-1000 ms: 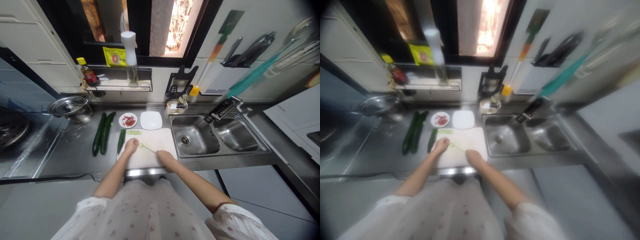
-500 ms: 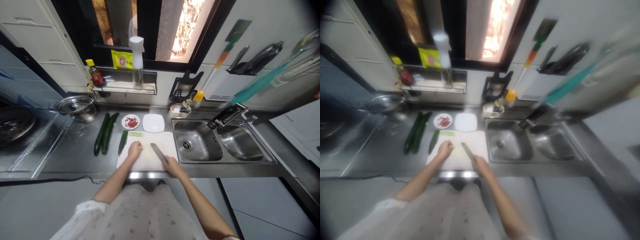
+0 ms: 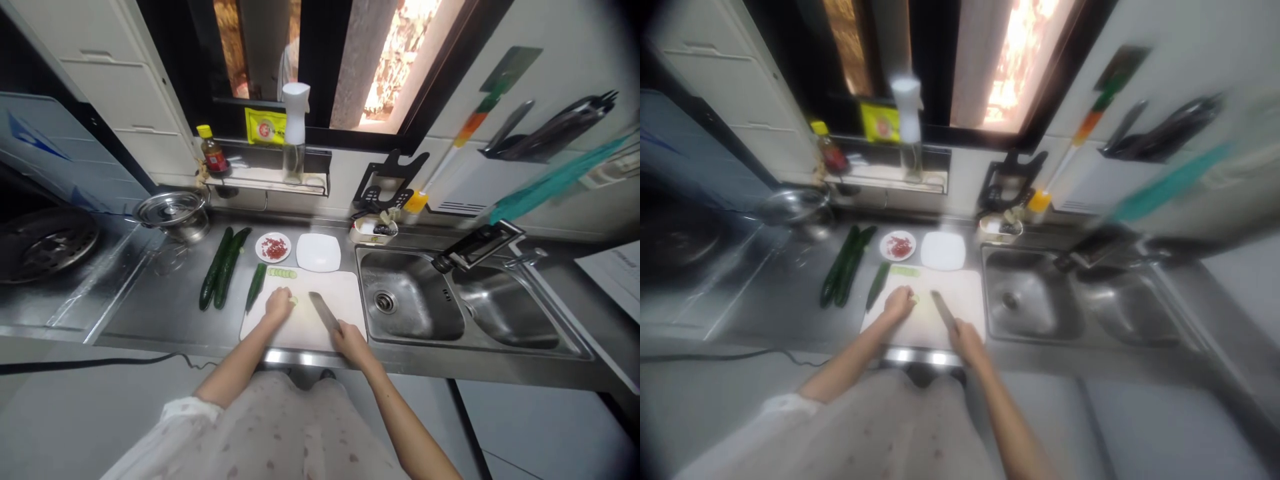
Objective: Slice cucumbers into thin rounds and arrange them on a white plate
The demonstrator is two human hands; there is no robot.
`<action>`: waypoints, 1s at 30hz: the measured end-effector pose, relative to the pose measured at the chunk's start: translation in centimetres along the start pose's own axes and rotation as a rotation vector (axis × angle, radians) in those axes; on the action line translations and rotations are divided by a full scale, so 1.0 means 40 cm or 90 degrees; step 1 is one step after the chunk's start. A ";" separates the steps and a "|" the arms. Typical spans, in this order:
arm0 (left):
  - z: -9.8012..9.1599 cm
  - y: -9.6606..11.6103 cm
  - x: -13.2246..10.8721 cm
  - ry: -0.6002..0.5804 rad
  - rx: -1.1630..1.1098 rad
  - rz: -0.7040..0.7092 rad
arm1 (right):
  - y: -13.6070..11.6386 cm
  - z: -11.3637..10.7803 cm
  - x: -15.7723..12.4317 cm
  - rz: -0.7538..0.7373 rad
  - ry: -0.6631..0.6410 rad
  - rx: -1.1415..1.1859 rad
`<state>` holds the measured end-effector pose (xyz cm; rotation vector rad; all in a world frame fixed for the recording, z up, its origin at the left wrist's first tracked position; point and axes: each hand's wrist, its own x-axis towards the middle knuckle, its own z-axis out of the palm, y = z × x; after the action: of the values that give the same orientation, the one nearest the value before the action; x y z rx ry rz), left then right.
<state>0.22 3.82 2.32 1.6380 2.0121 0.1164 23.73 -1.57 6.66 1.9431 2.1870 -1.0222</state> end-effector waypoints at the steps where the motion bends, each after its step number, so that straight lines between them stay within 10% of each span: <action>1: 0.001 0.003 -0.001 0.003 -0.003 0.001 | 0.000 0.001 0.001 -0.004 0.001 0.002; 30: -0.058 -0.063 0.070 0.118 0.039 -0.093 | 0.005 0.003 0.016 -0.026 -0.004 0.027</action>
<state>-3.38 6.39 2.35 1.5595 2.2889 0.1585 23.71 -1.05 6.21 1.9170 2.2281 -1.0868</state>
